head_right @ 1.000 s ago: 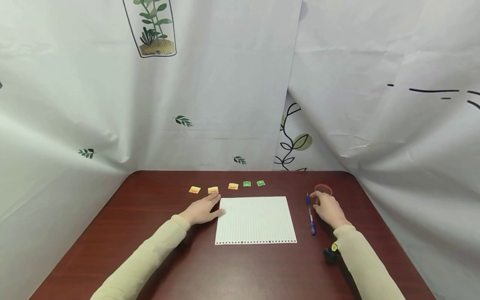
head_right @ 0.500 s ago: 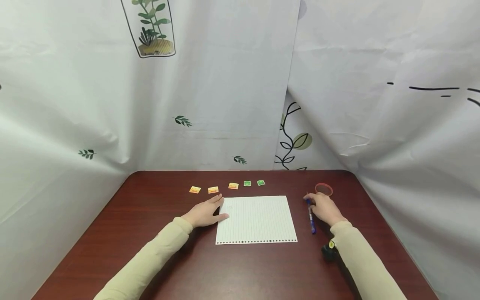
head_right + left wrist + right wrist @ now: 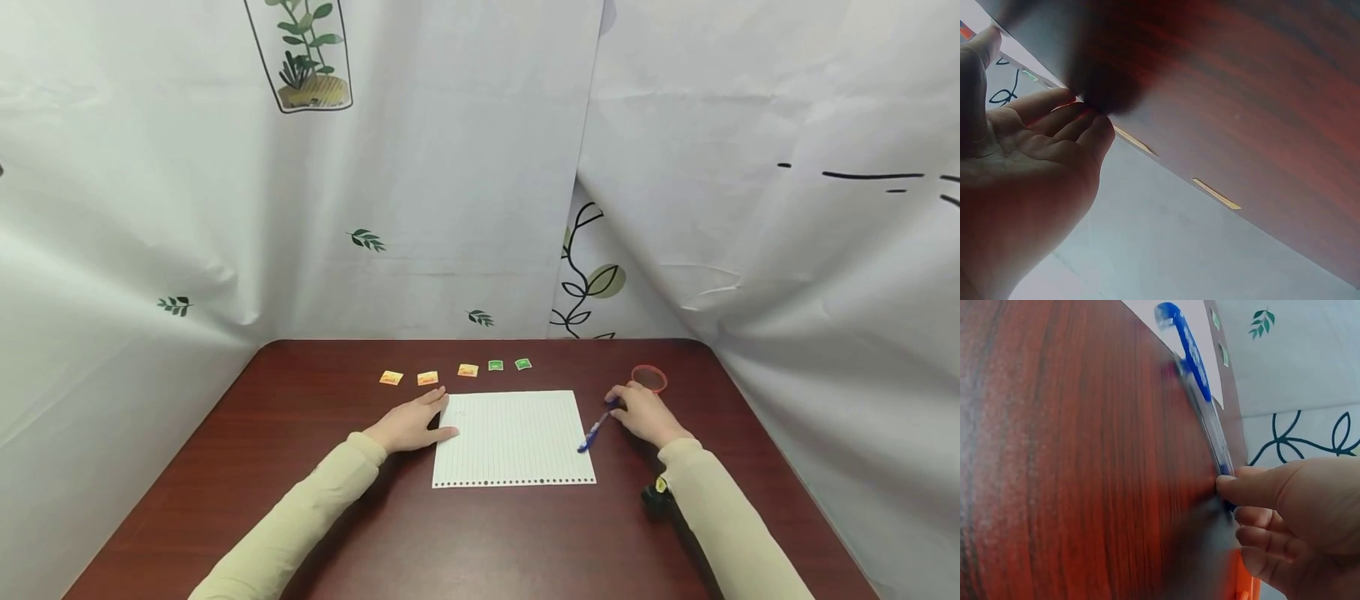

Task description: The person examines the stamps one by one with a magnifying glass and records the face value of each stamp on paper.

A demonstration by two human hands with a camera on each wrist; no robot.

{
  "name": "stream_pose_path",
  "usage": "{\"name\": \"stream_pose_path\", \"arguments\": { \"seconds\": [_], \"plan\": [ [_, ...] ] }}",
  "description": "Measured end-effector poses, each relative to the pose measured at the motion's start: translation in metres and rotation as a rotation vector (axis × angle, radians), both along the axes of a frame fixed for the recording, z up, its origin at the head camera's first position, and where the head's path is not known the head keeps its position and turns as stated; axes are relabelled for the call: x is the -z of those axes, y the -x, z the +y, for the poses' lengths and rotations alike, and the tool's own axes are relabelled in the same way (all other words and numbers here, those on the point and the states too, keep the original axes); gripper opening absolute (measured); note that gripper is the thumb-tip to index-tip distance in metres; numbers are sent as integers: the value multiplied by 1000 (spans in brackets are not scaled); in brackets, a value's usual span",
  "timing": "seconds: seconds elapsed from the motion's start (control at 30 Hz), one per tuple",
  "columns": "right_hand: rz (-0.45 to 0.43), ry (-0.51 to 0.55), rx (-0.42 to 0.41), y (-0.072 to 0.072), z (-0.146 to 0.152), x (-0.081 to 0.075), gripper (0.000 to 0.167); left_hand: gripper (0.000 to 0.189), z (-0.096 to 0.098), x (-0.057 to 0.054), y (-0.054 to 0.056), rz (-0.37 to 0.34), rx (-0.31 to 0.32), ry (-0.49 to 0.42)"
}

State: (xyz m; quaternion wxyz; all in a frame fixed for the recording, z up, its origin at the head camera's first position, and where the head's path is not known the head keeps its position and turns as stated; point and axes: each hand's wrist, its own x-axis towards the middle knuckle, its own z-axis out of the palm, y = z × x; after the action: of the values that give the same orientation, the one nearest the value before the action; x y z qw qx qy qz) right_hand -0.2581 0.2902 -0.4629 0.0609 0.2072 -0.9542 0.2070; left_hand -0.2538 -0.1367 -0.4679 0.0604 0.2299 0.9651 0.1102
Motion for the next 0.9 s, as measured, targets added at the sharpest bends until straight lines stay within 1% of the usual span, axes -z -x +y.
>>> {"name": "stream_pose_path", "arguments": {
  "seconds": [0.17,0.3,0.43,0.63,0.77,0.9],
  "plan": [
    [4,3,-17,2,-1,2,13,81,0,1,0,-1,1,2],
    [24,11,-27,4,-2,7,12,80,0,1,0,-2,-6,2],
    [31,11,-20,6,-4,9,13,80,0,3,0,-1,-8,5],
    [35,-22,-11,6,-7,8,13,79,0,6,1,-1,-6,11],
    [47,-41,-22,6,-11,6,13,79,0,5,1,4,-8,12],
    [47,-33,-38,7,-14,6,13,80,1,4,0,6,-3,10]
  ]
}}
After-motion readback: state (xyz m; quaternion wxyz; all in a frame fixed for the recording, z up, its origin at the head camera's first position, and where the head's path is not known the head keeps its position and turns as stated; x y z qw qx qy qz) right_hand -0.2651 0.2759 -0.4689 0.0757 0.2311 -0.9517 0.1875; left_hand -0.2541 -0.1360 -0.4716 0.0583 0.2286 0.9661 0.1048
